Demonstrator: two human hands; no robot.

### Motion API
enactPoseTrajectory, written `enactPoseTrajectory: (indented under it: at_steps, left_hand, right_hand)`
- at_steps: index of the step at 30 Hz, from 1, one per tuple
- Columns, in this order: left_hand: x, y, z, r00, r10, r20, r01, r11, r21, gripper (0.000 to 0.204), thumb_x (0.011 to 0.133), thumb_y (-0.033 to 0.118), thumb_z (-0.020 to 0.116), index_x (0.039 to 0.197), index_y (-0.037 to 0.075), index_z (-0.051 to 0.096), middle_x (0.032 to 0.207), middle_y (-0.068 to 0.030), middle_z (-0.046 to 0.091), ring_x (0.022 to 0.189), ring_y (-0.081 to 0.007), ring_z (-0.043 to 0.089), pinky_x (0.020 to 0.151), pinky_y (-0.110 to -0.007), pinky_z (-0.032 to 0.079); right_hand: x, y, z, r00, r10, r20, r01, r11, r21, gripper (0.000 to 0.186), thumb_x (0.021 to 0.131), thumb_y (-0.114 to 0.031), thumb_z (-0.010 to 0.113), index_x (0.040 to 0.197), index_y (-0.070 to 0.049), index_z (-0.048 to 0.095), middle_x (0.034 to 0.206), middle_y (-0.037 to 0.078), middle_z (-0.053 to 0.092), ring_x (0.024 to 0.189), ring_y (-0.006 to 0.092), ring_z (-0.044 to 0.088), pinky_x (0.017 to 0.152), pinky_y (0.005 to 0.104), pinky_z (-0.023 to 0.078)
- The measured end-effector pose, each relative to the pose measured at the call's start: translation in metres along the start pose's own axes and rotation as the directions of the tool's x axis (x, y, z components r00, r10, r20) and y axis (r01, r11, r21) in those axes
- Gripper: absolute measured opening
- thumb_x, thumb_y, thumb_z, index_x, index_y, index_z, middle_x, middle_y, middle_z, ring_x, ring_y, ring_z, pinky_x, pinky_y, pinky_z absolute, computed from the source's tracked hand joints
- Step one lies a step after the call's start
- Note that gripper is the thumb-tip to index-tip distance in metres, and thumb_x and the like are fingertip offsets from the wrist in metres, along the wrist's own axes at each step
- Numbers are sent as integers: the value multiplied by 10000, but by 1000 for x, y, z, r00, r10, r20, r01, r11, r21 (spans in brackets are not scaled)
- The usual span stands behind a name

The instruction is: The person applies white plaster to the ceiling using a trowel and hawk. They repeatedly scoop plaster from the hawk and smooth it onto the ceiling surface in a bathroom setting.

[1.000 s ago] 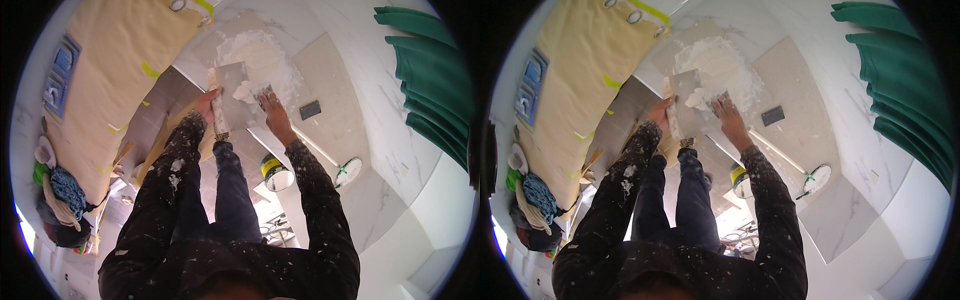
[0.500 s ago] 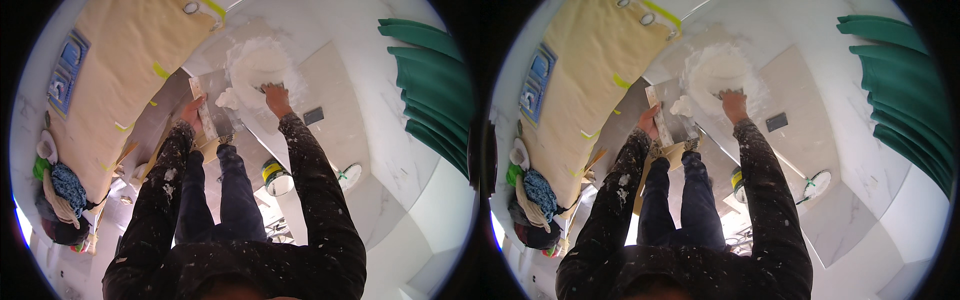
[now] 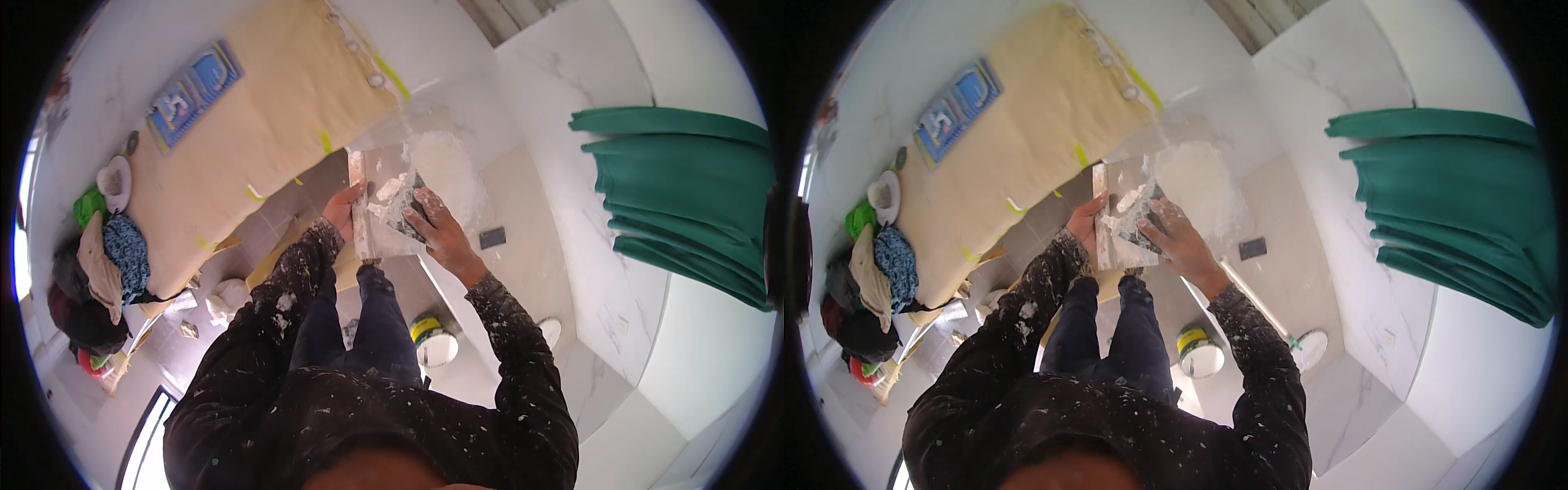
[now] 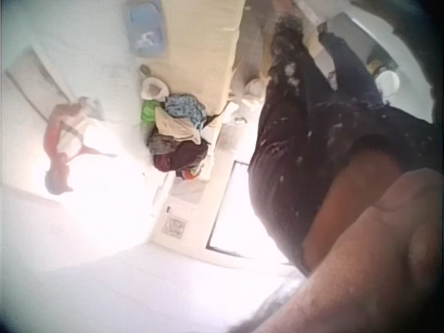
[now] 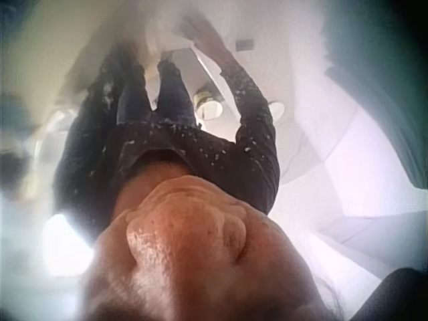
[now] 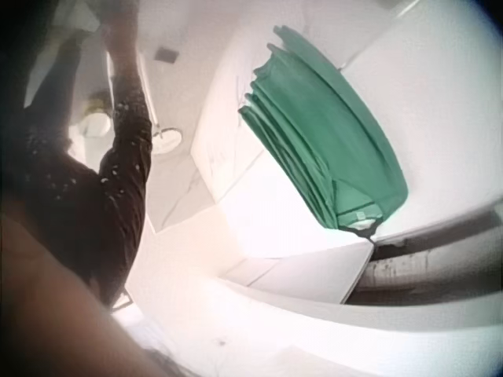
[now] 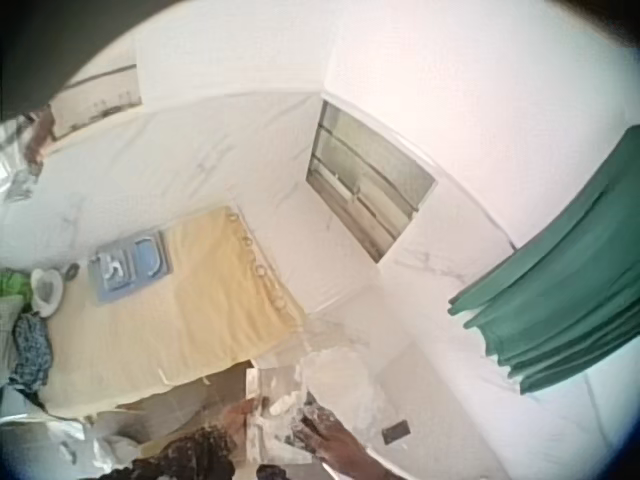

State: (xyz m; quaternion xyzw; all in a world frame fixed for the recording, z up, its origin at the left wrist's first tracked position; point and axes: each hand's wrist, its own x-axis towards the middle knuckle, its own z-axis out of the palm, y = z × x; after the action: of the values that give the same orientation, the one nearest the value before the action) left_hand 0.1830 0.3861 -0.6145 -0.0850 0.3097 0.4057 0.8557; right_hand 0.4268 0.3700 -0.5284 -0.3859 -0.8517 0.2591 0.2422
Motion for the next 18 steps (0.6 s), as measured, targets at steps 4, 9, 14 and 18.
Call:
enactPoseTrajectory:
  at_steps: [4, 9, 14, 18]
  left_hand:
    - [-62, 29, 44, 994, 80, 80, -81, 997, 6, 381, 982, 296, 549, 1257, 34, 542, 1146, -165, 658, 1005, -296, 671, 922, -479, 541]
    - [-136, 89, 86, 957, 258, 130, -257, 966, -26, 404, 991, 315, 531, 1269, 22, 527, 1158, -172, 652, 1022, -315, 666, 930, -481, 540]
    - [-206, 186, 101, 734, 670, 111, -655, 741, -145, 449, 973, 289, 533, 1355, 66, 458, 1329, -159, 543, 1232, -351, 521, 1078, -544, 378]
    - [-251, 267, 83, 509, 857, -77, -829, 464, -313, 412, 946, 232, 539, 1315, 69, 456, 1338, -145, 521, 1257, -352, 485, 1094, -529, 357]
  right_hand:
    - [43, -29, -32, 996, -94, 0, 93, 978, -188, 777, 646, 153, 603, 1364, -138, 541, 1449, 213, 425, 1358, 432, 389, 1123, 487, 352]
    - [46, -39, -73, 990, -1, 139, 59, 909, -413, 687, 746, 110, 509, 1394, -120, 505, 1414, 244, 437, 1353, 422, 383, 1130, 478, 333]
    - [-20, -71, -87, 918, 330, -220, -339, 941, -6, 627, 767, 39, 455, 1393, 64, 438, 1460, 249, 423, 1401, 365, 350, 1175, 399, 252]
    - [-104, -104, -85, 728, 566, -386, -508, 824, 250, 573, 905, -23, 426, 1461, 69, 322, 1494, 205, 390, 1420, 309, 328, 1190, 411, 223]
